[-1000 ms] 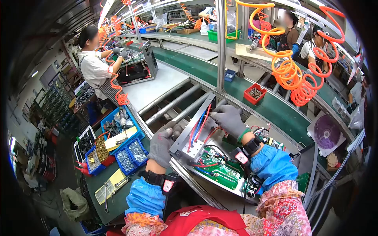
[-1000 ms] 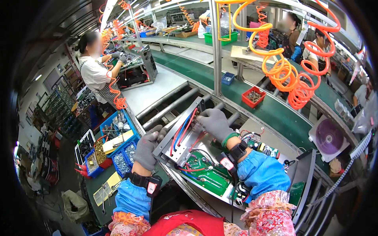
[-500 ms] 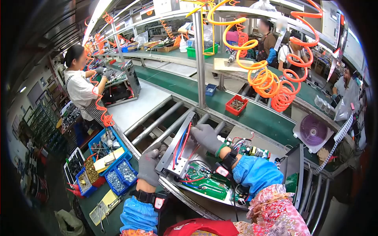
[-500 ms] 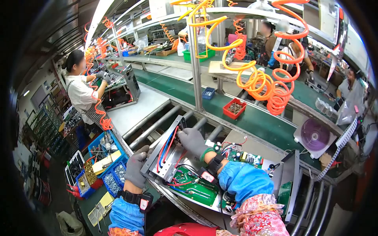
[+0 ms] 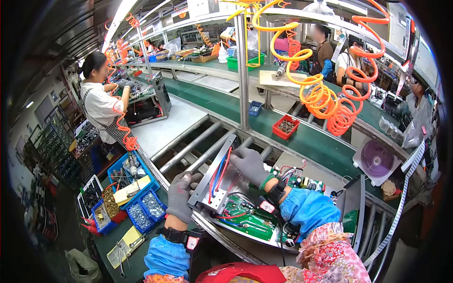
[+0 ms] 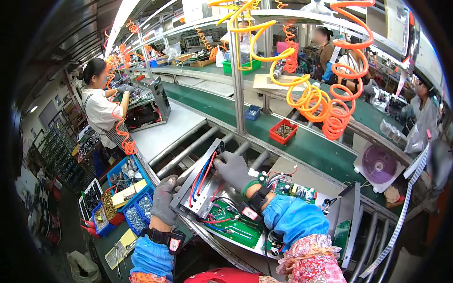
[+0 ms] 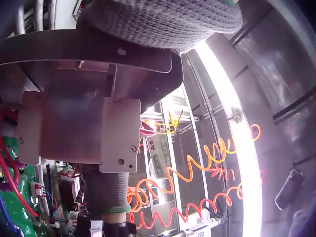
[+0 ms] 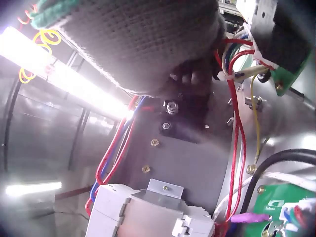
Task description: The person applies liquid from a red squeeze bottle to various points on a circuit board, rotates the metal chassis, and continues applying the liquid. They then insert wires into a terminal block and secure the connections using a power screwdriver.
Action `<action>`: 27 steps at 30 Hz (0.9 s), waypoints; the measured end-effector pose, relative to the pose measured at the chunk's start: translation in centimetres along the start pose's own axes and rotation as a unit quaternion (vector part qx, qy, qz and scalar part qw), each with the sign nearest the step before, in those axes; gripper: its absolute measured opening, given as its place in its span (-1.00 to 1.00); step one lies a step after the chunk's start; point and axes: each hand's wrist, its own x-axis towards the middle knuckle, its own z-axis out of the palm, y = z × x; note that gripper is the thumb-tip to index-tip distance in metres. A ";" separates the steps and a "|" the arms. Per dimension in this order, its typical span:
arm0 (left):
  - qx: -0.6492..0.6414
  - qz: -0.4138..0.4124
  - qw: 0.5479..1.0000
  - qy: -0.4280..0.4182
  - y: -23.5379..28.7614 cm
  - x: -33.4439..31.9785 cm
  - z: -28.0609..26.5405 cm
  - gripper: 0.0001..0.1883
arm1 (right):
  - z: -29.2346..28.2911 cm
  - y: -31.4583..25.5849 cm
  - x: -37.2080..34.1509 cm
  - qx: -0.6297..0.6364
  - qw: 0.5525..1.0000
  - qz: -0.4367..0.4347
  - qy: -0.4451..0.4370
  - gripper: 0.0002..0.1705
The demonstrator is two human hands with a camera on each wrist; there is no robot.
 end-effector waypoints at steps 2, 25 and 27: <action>0.001 0.000 1.000 0.000 0.0 0.0 0.1 -0.79 | 0.1 -0.3 0.0 0.004 1.000 0.025 0.000 -0.60; 0.001 0.016 0.999 -0.034 -0.3 0.3 -0.5 -0.75 | 0.6 1.7 1.5 -0.029 0.998 0.011 -0.046 -0.57; 0.005 0.017 0.999 -0.028 -0.1 0.2 -0.4 -0.74 | 0.3 1.6 1.5 -0.037 0.998 -0.006 -0.044 -0.58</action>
